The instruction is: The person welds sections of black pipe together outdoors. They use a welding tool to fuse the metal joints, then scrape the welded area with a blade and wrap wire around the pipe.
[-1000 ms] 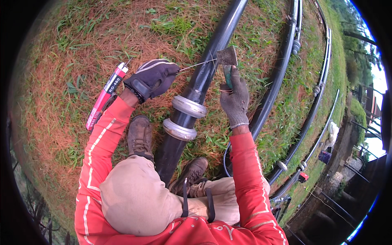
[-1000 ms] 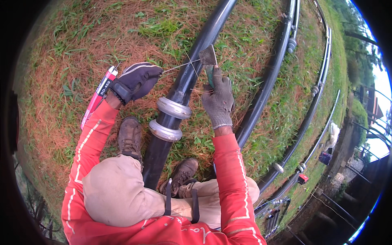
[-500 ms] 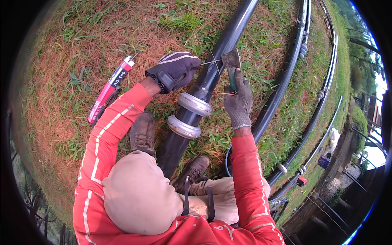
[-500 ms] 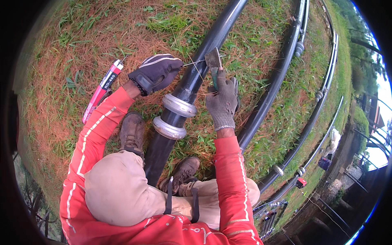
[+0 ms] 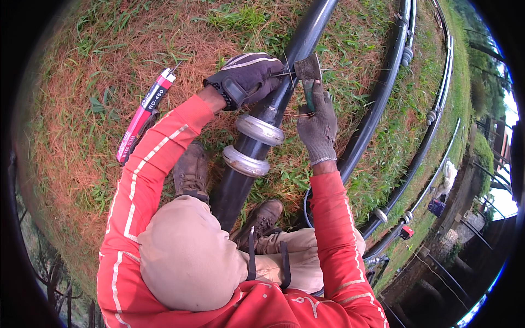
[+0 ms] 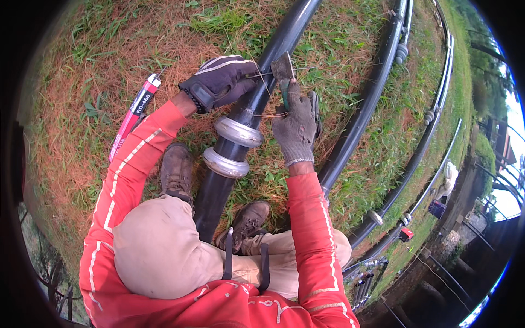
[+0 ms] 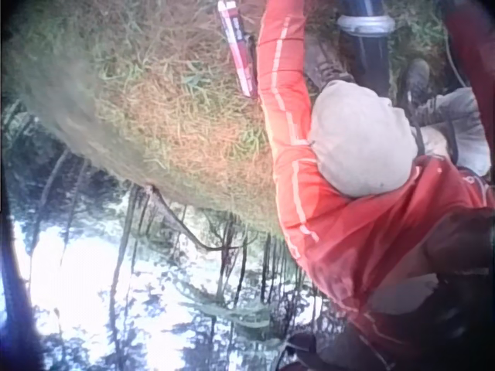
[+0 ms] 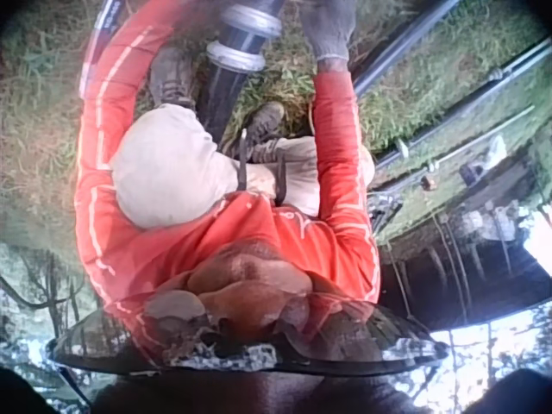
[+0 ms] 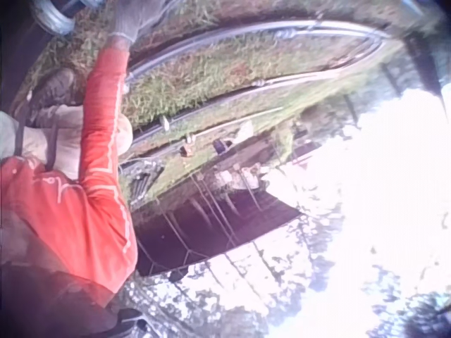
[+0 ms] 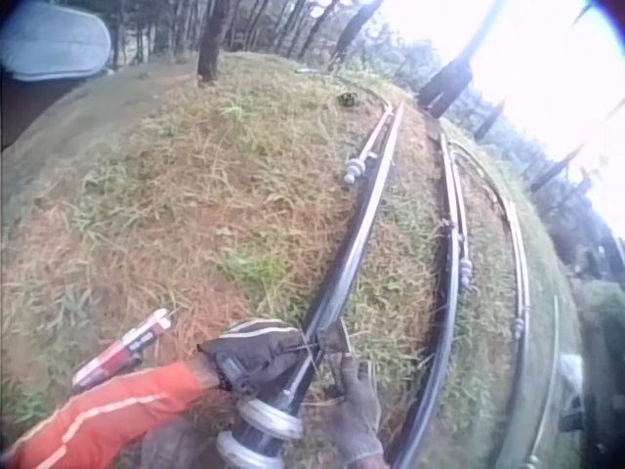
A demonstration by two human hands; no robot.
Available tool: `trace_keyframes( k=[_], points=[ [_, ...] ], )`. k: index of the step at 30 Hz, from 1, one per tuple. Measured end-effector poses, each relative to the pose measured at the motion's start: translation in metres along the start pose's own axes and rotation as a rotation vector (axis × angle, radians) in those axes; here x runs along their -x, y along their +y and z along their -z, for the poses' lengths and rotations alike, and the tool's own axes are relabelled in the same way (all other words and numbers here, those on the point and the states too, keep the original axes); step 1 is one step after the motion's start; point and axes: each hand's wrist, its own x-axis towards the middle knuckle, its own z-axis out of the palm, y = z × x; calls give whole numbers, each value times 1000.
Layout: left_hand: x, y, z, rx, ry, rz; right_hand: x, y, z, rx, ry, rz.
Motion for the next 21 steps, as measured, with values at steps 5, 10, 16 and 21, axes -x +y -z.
trace_keyframes(
  k=[5, 10, 16, 21],
  points=[
    [49, -3, 43, 246, 82, 424, 1, -6, 1, 97, 29, 23],
    [90, 3, 69, 272, -12, 606, 2, -12, 0, 15, -11, -48],
    [92, 13, 47, 309, -42, 590, 5, -8, -7, 7, 28, -37],
    [84, -6, 29, 322, 161, 472, 7, -4, -6, -57, 76, 15]
  ],
)
